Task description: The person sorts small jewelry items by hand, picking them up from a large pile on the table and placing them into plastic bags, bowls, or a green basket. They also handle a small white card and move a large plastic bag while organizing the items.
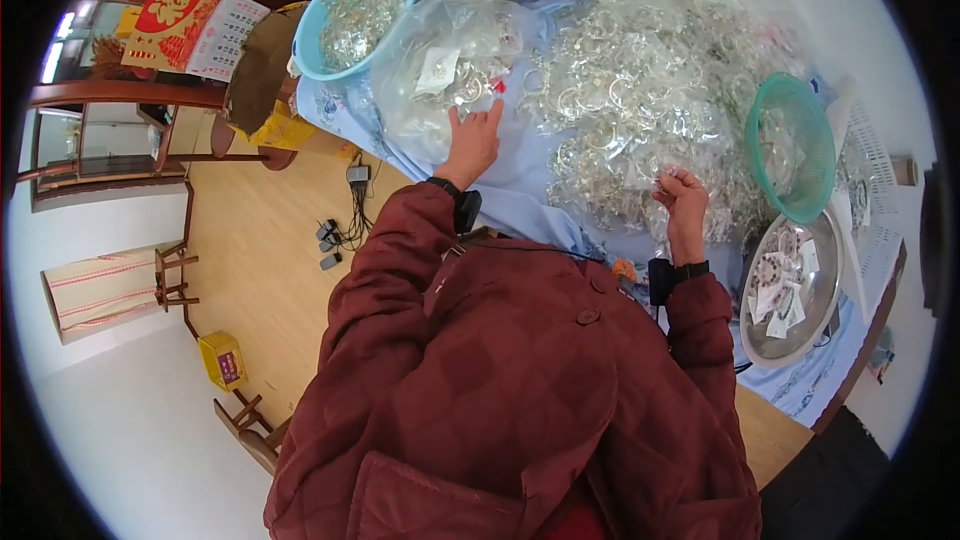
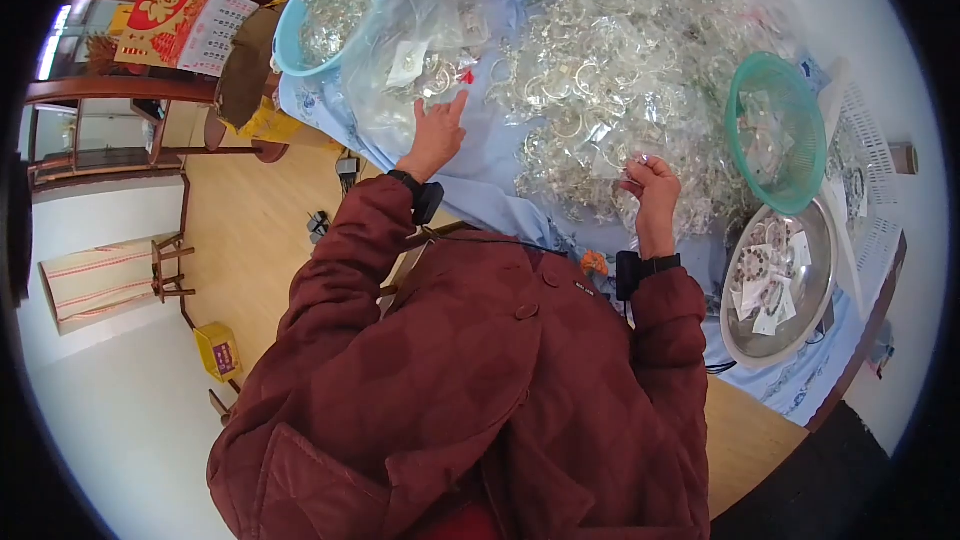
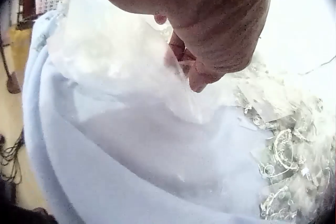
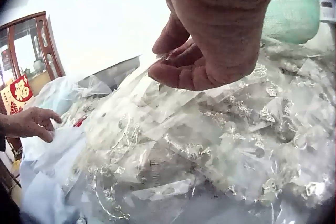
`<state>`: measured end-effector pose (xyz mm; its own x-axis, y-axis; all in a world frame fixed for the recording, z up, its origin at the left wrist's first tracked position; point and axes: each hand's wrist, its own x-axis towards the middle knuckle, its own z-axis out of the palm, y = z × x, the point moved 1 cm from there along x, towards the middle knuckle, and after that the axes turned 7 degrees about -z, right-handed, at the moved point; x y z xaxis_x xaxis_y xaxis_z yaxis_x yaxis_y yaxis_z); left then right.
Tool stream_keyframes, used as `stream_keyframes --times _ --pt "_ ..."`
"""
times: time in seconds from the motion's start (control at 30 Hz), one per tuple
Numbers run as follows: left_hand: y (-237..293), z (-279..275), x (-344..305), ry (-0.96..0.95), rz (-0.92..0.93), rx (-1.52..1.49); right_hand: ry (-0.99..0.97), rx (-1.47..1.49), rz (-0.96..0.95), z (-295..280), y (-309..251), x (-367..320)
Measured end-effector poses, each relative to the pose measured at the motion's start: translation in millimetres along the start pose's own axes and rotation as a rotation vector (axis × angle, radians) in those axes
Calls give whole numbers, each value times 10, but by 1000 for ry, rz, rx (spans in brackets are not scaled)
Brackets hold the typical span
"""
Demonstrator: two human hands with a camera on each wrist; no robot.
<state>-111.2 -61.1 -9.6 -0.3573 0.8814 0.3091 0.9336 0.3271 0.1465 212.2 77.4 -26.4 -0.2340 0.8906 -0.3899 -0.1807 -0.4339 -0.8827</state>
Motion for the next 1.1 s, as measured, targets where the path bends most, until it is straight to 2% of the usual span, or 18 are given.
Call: stream_keyframes --times 0.1,0.23,0.5,0.67,0.73,0.9,1.0,1.03,1.1 --pt "-202 18 -124 -325 132 82 -10 -17 14 40 16 2" --pt "43 -318 -249 -344 234 -47 -27 -34 21 95 22 -24" --pt "-104 -129 -306 -604 119 -24 -56 -55 39 113 57 -30" --pt "-129 -51 33 -630 -9 -114 -56 -68 32 122 61 -54" --pt "-148 1 245 -282 -221 -331 -43 -63 23 109 59 -76" --pt "-451 505 854 -362 -320 -476 10 -63 41 55 16 -142" --pt "-408 628 1214 -138 -299 -371 51 -56 35 23 1 -217" --pt "-375 672 1319 -148 -285 -379 67 -72 41 12 -13 -242" --pt "-309 742 1503 17 -219 -429 100 -105 55 -9 -31 -294"
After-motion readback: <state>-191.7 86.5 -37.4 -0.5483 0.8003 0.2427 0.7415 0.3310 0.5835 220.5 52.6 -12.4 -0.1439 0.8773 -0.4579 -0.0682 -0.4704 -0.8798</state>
